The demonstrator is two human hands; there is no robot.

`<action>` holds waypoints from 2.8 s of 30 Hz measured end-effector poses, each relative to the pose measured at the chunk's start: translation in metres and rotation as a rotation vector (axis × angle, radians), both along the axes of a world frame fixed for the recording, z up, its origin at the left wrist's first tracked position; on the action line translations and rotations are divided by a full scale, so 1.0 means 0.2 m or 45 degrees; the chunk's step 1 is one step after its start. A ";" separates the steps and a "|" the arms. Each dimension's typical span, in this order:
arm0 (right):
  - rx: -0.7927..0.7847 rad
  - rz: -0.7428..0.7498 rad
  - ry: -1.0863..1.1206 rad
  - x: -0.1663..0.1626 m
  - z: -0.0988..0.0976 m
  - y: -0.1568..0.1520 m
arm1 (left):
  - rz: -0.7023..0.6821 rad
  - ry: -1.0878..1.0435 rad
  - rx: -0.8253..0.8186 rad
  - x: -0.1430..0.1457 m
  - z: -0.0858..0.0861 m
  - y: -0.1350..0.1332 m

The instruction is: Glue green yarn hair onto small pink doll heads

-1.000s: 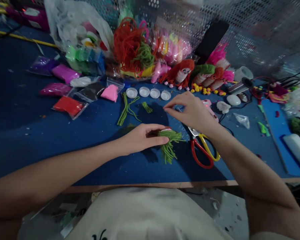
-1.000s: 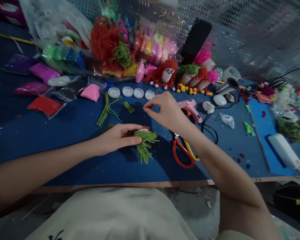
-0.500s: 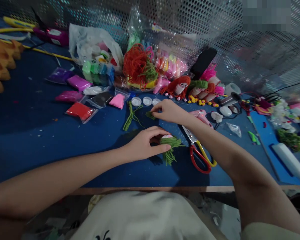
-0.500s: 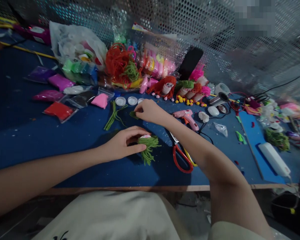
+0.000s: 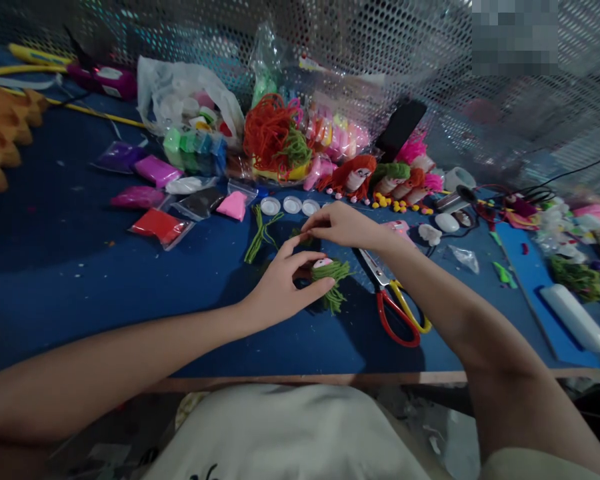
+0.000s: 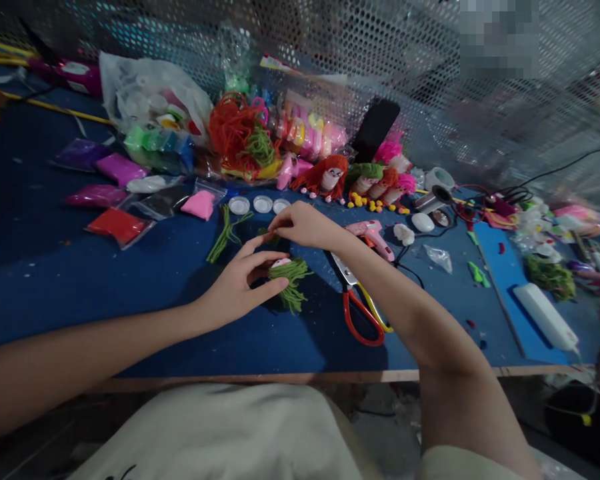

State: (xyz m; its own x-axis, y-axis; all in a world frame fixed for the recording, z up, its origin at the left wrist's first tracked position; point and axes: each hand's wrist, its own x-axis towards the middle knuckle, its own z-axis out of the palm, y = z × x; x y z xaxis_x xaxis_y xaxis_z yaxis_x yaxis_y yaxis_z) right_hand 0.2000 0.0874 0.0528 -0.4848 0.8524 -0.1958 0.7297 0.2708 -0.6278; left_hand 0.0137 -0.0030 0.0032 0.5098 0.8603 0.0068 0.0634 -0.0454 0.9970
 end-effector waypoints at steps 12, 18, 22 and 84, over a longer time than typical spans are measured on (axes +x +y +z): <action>-0.039 -0.453 0.519 0.06 -0.06 -0.05 | -0.057 0.093 -0.169 0.01 0.01 0.07; 0.384 -0.656 0.619 0.11 0.03 -0.27 | -0.019 0.026 -0.185 0.01 0.01 0.06; 0.721 -0.624 0.508 0.12 0.06 -0.50 | -0.020 -0.074 -0.298 0.01 0.02 0.07; 1.225 -0.023 0.127 0.15 -0.07 -0.68 | -0.285 -0.195 -0.361 0.01 0.03 0.05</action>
State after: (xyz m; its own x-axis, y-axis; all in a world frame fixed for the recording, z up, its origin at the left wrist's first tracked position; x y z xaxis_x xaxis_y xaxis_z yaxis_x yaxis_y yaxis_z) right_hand 0.2310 -0.0485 0.0380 -0.4469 0.6340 0.6311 0.6943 0.6907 -0.2023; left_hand 0.0164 0.0068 0.0089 0.6965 0.7066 -0.1250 -0.0671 0.2376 0.9690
